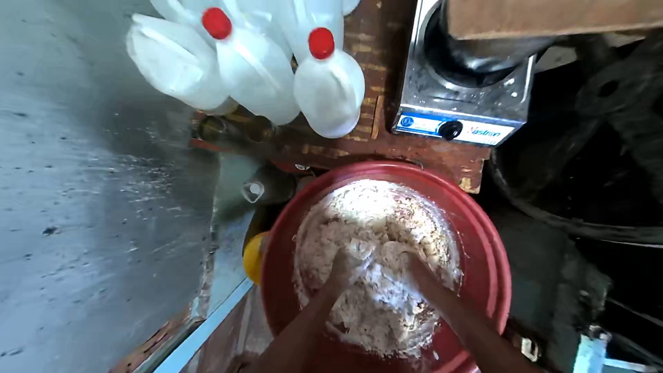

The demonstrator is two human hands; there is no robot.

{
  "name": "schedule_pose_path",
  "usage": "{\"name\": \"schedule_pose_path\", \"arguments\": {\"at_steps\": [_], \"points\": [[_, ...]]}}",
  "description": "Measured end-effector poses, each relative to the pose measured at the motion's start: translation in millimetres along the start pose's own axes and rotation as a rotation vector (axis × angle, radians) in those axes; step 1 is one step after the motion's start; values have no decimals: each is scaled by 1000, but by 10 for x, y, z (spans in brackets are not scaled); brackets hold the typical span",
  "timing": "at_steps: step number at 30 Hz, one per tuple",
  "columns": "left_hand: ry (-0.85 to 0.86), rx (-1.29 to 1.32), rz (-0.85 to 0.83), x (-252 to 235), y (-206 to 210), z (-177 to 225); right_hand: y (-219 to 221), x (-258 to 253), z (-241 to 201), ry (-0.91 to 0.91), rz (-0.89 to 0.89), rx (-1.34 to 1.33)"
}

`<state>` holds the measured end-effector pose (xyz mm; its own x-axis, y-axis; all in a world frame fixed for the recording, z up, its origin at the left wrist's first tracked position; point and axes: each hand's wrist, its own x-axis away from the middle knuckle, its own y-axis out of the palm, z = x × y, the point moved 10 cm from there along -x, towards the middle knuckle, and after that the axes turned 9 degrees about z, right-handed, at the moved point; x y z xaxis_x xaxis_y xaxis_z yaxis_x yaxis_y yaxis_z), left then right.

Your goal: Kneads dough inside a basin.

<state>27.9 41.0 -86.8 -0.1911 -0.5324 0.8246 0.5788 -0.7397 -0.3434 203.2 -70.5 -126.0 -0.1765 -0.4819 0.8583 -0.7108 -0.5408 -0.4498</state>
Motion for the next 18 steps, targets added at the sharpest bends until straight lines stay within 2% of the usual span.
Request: {"name": "schedule_pose_path", "arguments": {"at_steps": [2,4,5,7,8,9,11,13,15,18], "points": [[-2,5,39,20,-123,-399,-58,161,-405,-125,5,234],[-28,-126,116,-176,-290,-816,-86,78,-1035,-385,41,284],[23,-200,215,-360,-389,-917,-101,-41,-1391,-514,61,266],[173,-440,422,-684,-522,-875,-64,-472,-2016,-585,-22,250],[224,-524,464,-768,-524,-819,-65,-774,-2207,-570,-25,226],[224,-586,436,-812,-484,-817,-105,-1032,-2293,-540,-7,181],[193,-689,378,-818,-411,-922,-231,-1306,-2212,-579,120,172],[136,-716,317,-832,-379,-1043,-477,-1404,-1878,-573,216,271],[69,-732,240,-799,-367,-1147,-743,-1411,-1347,-431,250,366],[47,-672,207,-703,-420,-1188,-990,-1251,-424,-99,196,365]]}}
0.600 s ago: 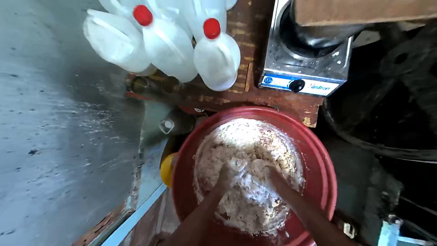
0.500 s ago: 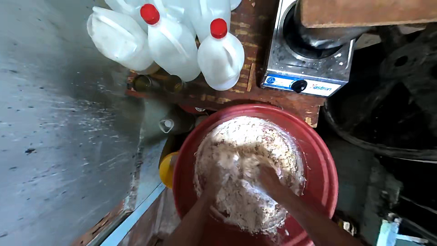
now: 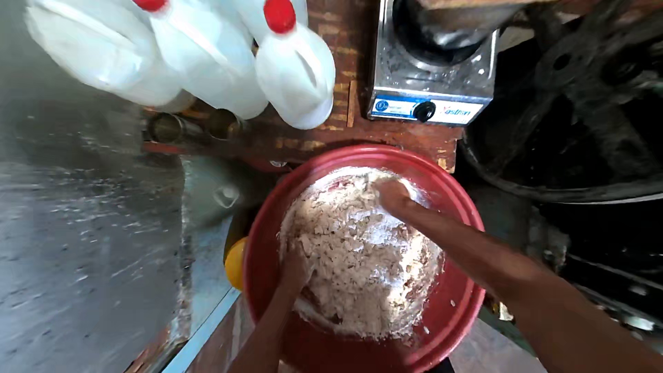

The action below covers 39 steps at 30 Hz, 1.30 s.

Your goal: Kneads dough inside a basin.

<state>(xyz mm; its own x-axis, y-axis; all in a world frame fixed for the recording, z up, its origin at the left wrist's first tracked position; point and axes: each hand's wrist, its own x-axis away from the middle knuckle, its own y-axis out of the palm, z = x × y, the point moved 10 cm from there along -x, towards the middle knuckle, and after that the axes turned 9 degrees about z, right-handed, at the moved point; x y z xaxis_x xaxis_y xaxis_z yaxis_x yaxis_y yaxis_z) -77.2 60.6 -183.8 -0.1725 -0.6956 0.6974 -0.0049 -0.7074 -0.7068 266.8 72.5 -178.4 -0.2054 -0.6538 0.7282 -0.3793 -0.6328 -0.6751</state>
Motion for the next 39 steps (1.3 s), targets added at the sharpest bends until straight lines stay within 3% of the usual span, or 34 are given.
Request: {"name": "schedule_pose_path", "arguments": {"at_steps": [4,8,10,12,14,15,16,18,20,23,25,27,31,33,36,39], "points": [[-67,151,-41,-11,93,-87,389,598,752,129,-111,-64],[-138,399,-35,163,515,-120,592,1176,956,456,-57,-799],[-204,530,-243,531,549,137,899,1180,819,538,-93,-853],[-255,705,-332,801,512,417,1296,1100,563,379,-33,-1111],[-286,736,-361,960,578,523,1448,1055,222,-213,109,-1416],[-294,718,-367,1047,549,528,1247,1234,37,126,-87,-1310],[-276,704,-350,1075,476,542,1027,1354,-81,298,-199,-1214],[-226,700,-298,1082,233,669,826,1406,-103,88,-156,-1180],[-189,635,-291,1068,13,754,588,1489,13,263,-134,-1229],[-62,555,-85,572,-497,830,176,1125,284,204,13,-1069],[53,339,80,116,-801,827,143,879,586,205,129,-894],[78,268,124,-256,-875,653,332,1106,949,300,129,-809],[-7,318,154,-617,-829,556,1547,1589,1354,475,94,-857],[-100,288,121,-503,-553,448,1940,1461,1308,504,51,-928],[-215,260,-113,271,140,263,1770,1192,853,414,29,-1095],[-193,452,-385,833,291,788,1502,1276,328,457,-10,-1173]]}}
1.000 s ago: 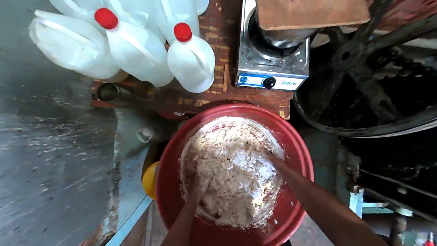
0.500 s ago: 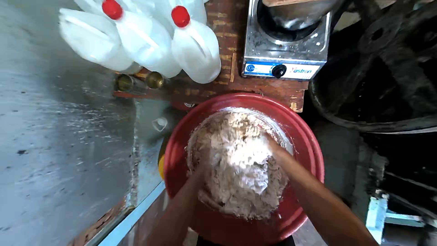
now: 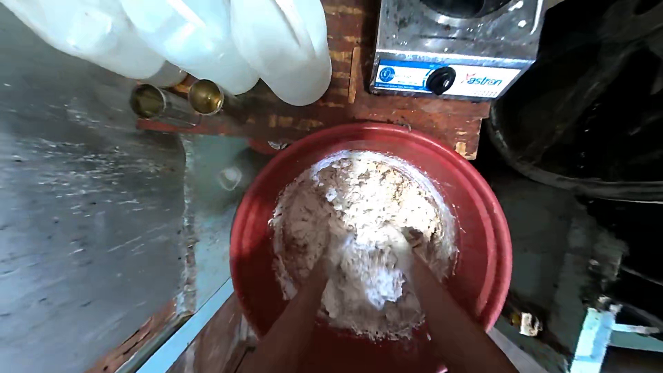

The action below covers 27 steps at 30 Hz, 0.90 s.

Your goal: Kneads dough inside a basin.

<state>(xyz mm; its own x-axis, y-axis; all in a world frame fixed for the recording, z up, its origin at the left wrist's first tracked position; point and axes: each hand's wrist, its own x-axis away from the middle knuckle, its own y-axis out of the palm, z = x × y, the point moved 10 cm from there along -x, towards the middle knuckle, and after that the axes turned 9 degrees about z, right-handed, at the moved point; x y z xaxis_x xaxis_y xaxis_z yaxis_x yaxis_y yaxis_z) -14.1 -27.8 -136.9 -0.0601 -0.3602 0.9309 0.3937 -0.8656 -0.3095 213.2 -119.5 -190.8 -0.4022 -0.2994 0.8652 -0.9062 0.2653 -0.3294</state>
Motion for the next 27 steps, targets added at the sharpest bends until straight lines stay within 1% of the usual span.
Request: {"name": "schedule_pose_path", "arguments": {"at_steps": [1,2,3,5,6,7,9,10,11,12,13,15,16,18,20,22,24,25,27], "points": [[20,144,-23,62,67,136,61,111,-78,10,-63,87],[26,248,-25,138,62,190,71,242,-121,-10,-123,195],[-3,294,-25,266,6,152,37,403,-187,-35,-157,217],[-19,234,-42,468,-134,61,-24,739,-432,-77,-215,70],[-2,197,2,483,-194,-21,39,839,-668,-130,-236,104],[33,182,85,473,-320,-9,147,908,-963,-245,-271,201],[80,153,253,363,-701,174,484,1091,-1630,-598,-354,572],[113,169,370,260,-898,215,695,1135,-1861,-703,-392,750],[157,147,493,89,-1066,208,910,1076,-2013,-729,-421,894],[201,46,564,-145,-1172,176,1108,902,-2117,-716,-408,991],[207,-128,561,-379,-1195,111,1274,690,-2197,-683,-384,1047],[235,-430,461,-611,-1075,33,1454,252,-2272,-636,-316,1072],[239,-530,400,-657,-1003,12,1450,78,-2334,-639,-275,1052],[236,-595,321,-707,-832,-205,1354,-99,-2356,-657,-217,1026],[178,-560,223,-681,-780,-309,1143,-164,-2317,-682,-189,1074],[153,-485,185,-713,-692,-484,876,-288,-2157,-643,-160,1105],[132,-373,161,-815,-591,-674,609,-385,-1911,-540,-195,1201],[100,-296,150,-835,-562,-740,510,-409,-1788,-517,-228,1270],[19,-75,117,-806,-469,-897,362,-448,-1465,-441,-304,1320]]}}
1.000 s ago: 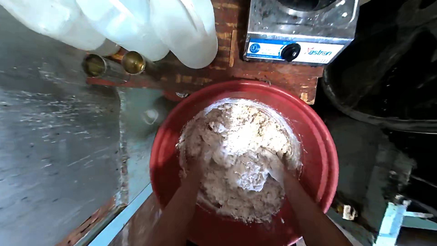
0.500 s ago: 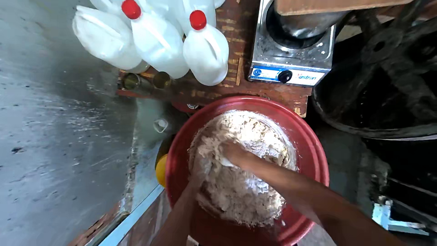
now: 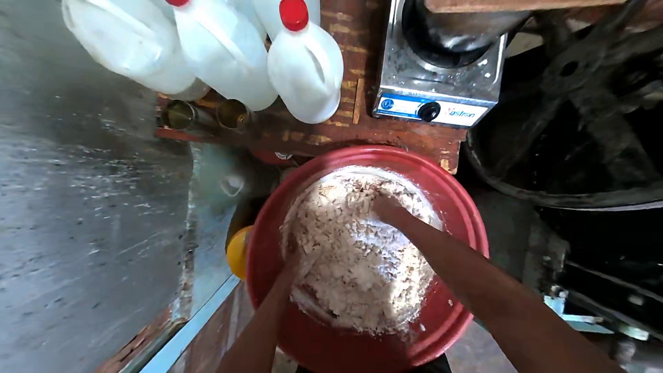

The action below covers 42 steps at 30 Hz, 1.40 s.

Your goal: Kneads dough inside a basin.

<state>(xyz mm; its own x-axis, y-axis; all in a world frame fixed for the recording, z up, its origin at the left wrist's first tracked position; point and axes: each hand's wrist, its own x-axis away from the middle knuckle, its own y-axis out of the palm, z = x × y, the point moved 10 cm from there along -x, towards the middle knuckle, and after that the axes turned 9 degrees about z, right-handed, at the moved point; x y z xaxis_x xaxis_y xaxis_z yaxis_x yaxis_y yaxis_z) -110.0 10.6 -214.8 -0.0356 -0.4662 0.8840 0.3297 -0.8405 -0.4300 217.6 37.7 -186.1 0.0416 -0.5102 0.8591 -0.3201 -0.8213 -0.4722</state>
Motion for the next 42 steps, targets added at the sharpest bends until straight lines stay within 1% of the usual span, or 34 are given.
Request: {"name": "schedule_pose_path", "arguments": {"at_steps": [3,4,6,7,8,9,11,12,14,15,16,17,18,19,20,21,22,23,24,25,27,29,30,31,33,34,35,36,37,38,39,40,42], "points": [[-103,365,-89,265,209,21,532,-25,217,78,-60,-192],[-110,479,-117,369,306,78,736,-5,239,119,-82,-317],[-108,733,-165,476,554,182,967,160,190,207,-96,-590],[-150,833,-170,512,656,242,1089,213,145,236,-93,-674],[-216,913,-163,528,767,290,1215,271,72,243,-114,-716],[-264,960,-159,581,823,357,1254,394,10,287,-126,-756],[-302,994,-132,740,845,410,1246,672,-40,412,-99,-847],[-287,983,-102,817,805,418,1195,783,-76,412,-112,-895],[-239,952,-20,912,626,451,973,865,-180,337,-102,-1082],[-220,911,30,961,464,490,747,903,-259,314,-50,-1173],[-187,844,85,994,228,615,496,897,-317,268,10,-1189],[-120,752,118,994,-14,759,244,871,-324,197,65,-1161],[-24,623,128,942,-228,874,-16,819,-306,112,117,-1101],[71,470,172,841,-465,1008,-308,736,-310,34,181,-1014],[126,314,252,707,-711,1151,-561,572,-302,-18,257,-893],[157,188,352,549,-914,1210,-722,327,-221,-53,343,-743],[170,78,422,359,-996,1133,-807,98,-63,-75,427,-588],[178,-16,421,197,-930,961,-835,-17,118,-45,420,-458],[190,-91,394,119,-798,788,-769,-46,321,9,370,-337],[187,-149,348,118,-646,627,-634,36,492,66,298,-267],[110,-195,217,251,-246,324,-131,246,747,187,137,-163],[39,-176,128,343,187,56,296,337,890,255,21,-133],[-3,-150,99,379,360,-37,499,345,967,249,-34,-178],[-52,-78,73,403,494,-81,677,362,1093,247,-48,-278],[-169,127,36,434,734,-177,1116,335,1392,246,64,-557],[-219,274,10,471,859,-217,1346,306,1439,274,29,-685],[-245,446,-18,526,966,-218,1568,239,1422,310,-25,-790],[-254,636,-67,576,1049,-149,1673,236,1314,344,-57,-905],[-246,814,-123,583,1133,-18,1662,287,1126,368,-76,-1051],[-251,918,-172,586,1212,115,1617,372,924,393,-94,-1192],[-267,931,-212,616,1239,240,1582,497,750,456,-95,-1299],[-277,894,-226,639,1217,352,1526,633,623,521,-65,-1337],[-254,755,-220,710,1146,500,1408,944,517,586,45,-1215]]}}
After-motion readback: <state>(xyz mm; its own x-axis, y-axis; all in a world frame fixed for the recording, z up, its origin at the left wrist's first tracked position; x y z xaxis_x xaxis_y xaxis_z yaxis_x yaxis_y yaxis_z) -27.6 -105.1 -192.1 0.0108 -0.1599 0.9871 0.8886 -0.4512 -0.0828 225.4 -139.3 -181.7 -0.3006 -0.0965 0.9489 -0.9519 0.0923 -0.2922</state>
